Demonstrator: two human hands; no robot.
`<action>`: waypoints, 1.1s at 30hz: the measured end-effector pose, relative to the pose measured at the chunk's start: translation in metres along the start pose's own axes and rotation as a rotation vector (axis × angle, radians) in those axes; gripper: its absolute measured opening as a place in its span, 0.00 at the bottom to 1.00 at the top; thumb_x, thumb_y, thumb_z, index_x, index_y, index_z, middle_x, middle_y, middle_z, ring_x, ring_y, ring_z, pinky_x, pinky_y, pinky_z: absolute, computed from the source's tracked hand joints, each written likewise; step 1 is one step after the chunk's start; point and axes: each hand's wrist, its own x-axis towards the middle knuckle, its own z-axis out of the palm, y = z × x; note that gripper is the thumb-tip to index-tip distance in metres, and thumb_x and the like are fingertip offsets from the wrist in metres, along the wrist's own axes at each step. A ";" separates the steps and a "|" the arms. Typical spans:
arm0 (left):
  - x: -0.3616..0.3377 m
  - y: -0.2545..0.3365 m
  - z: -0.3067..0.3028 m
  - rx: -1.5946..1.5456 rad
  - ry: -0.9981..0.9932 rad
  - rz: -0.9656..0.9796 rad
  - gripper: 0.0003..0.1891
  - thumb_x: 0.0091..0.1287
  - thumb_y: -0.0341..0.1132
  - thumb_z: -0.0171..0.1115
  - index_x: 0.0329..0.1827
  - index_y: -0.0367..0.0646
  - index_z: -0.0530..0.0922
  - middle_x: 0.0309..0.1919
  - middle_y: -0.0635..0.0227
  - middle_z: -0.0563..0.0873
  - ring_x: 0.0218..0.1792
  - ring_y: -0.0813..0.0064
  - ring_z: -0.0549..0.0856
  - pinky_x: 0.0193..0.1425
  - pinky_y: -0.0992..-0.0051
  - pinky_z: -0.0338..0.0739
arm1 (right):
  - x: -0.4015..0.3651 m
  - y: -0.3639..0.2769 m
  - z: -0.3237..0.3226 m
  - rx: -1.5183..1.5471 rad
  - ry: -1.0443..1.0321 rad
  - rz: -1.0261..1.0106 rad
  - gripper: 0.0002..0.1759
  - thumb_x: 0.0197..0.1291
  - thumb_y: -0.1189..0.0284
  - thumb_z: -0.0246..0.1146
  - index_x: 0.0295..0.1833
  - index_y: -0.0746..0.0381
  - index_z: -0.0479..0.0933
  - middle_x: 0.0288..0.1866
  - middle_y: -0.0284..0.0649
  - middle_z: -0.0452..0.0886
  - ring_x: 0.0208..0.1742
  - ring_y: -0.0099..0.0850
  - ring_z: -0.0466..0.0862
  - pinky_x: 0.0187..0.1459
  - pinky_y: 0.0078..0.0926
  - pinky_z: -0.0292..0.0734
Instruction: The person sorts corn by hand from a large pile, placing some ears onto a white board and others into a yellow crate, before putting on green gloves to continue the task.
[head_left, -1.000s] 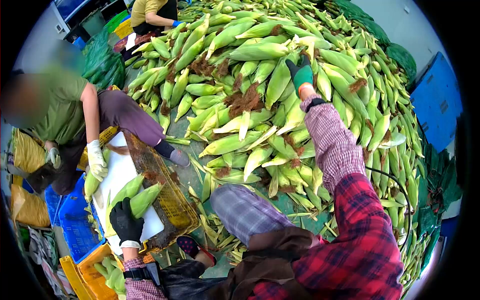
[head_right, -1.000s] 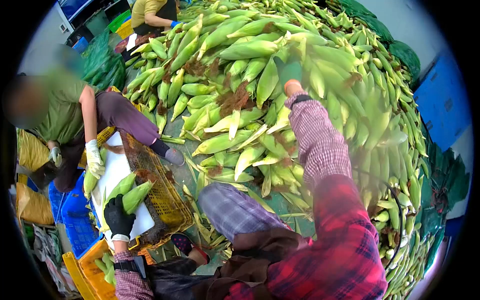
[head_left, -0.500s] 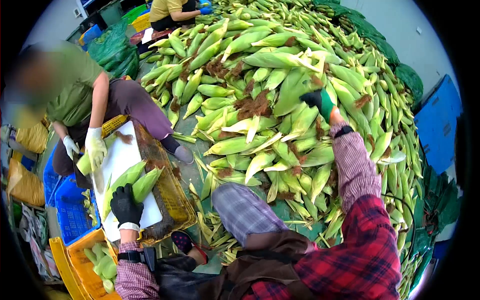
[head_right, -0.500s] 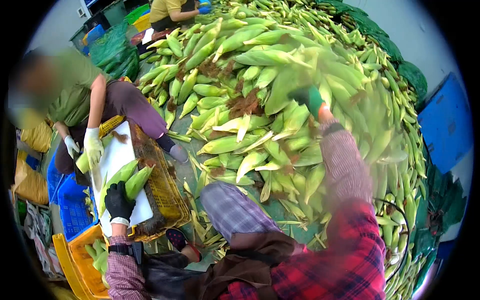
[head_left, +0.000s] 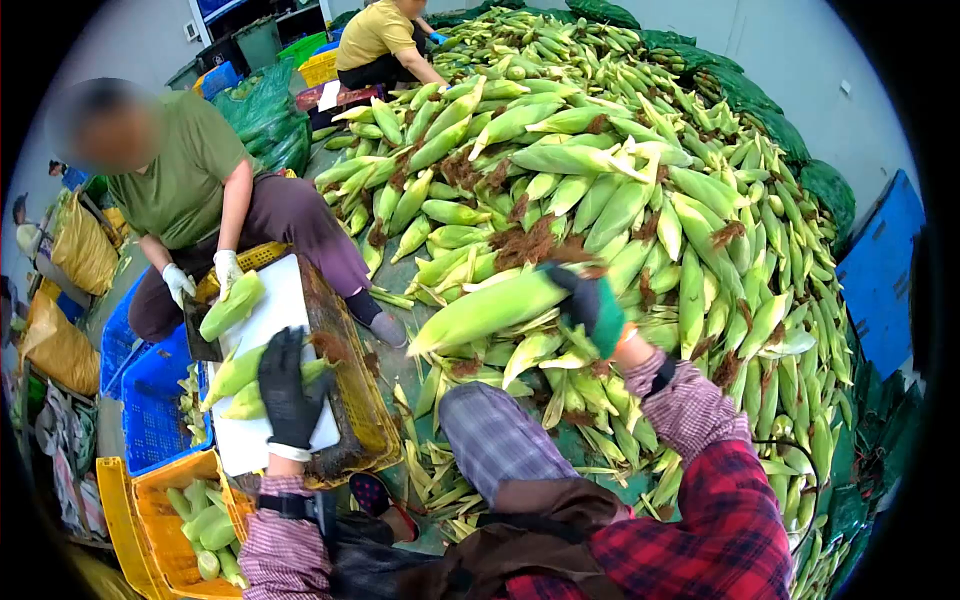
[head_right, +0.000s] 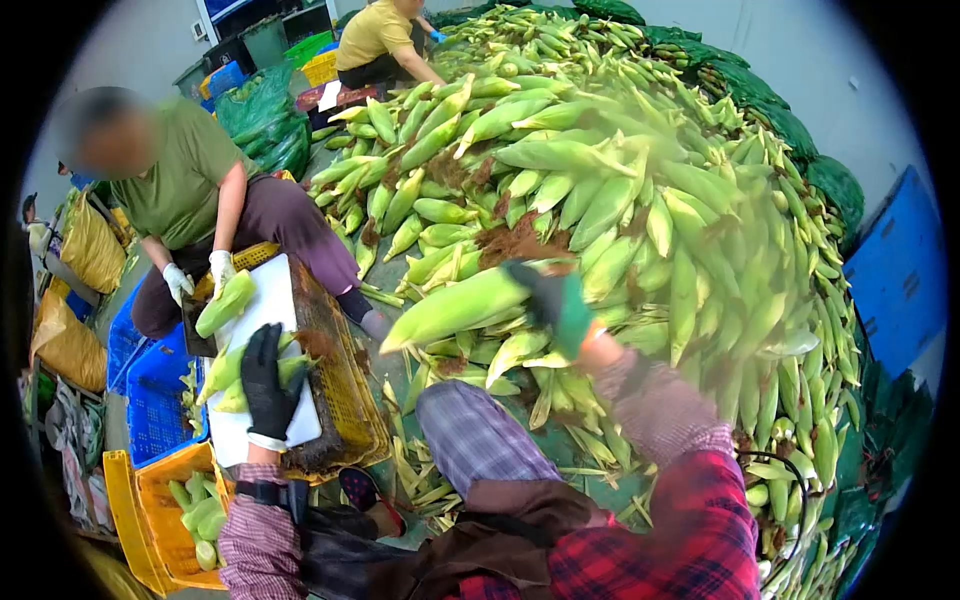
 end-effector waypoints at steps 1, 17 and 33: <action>0.014 0.031 -0.007 -0.090 -0.052 0.061 0.46 0.59 0.43 0.77 0.80 0.43 0.67 0.74 0.50 0.74 0.76 0.47 0.70 0.81 0.52 0.62 | -0.007 -0.003 0.027 -0.034 -0.053 0.037 0.19 0.68 0.53 0.70 0.54 0.55 0.87 0.29 0.29 0.82 0.20 0.19 0.76 0.20 0.21 0.67; -0.066 -0.059 -0.019 -0.028 -0.466 -0.232 0.48 0.36 0.34 0.83 0.70 0.45 0.76 0.53 0.50 0.87 0.55 0.44 0.85 0.63 0.54 0.81 | 0.279 -0.010 -0.121 -1.521 0.678 -0.810 0.37 0.62 0.57 0.70 0.73 0.63 0.73 0.70 0.55 0.79 0.69 0.53 0.80 0.71 0.44 0.73; -0.072 -0.084 -0.015 -0.292 -0.500 -0.479 0.47 0.41 0.39 0.84 0.71 0.44 0.76 0.63 0.52 0.84 0.64 0.51 0.82 0.70 0.61 0.76 | 0.156 0.076 -0.066 0.541 -0.112 0.259 0.13 0.74 0.60 0.64 0.47 0.59 0.80 0.24 0.31 0.79 0.22 0.25 0.78 0.28 0.22 0.75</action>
